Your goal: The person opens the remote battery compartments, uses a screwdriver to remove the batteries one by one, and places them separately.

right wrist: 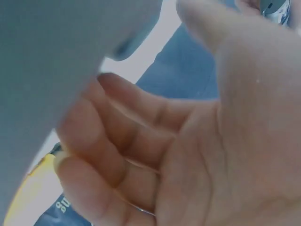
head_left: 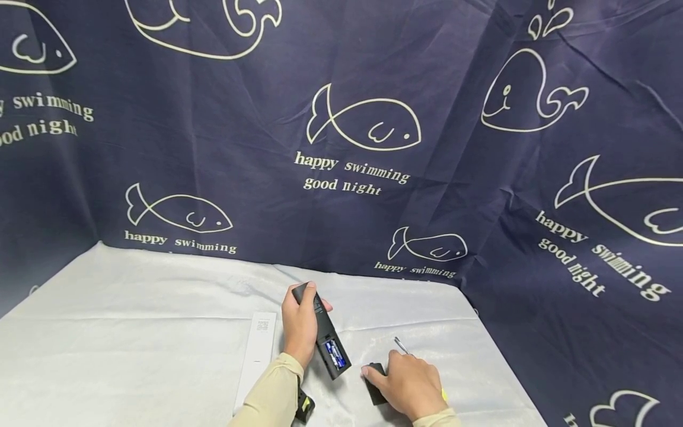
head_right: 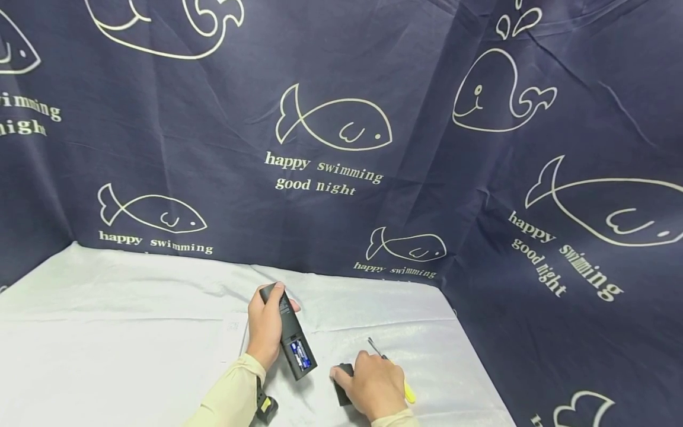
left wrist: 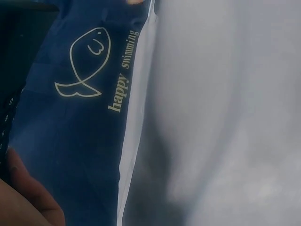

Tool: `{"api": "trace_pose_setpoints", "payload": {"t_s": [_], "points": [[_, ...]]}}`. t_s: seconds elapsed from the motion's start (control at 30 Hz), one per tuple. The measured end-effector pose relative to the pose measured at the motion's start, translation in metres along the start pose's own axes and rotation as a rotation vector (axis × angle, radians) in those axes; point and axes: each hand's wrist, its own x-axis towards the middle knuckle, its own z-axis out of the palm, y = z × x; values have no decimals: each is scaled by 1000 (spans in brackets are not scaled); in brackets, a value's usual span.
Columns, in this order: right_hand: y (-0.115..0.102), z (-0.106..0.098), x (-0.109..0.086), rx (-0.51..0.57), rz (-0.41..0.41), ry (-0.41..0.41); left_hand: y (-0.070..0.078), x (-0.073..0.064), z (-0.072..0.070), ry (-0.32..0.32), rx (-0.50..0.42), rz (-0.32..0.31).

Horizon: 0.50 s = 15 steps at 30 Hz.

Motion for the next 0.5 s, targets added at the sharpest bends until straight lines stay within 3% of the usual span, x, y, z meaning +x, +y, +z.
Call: {"api": "trace_pose_setpoints", "payload": {"t_s": [0.1,0.2,0.5], "points": [[6,0,3,40,-11,89,0,1,-1,4,-3,2],[15,-2,6,71,8,126,0,1,-1,2,-9,4],[43,-3,12,118,88,73,2,0,1,-18,-6,0]]}}
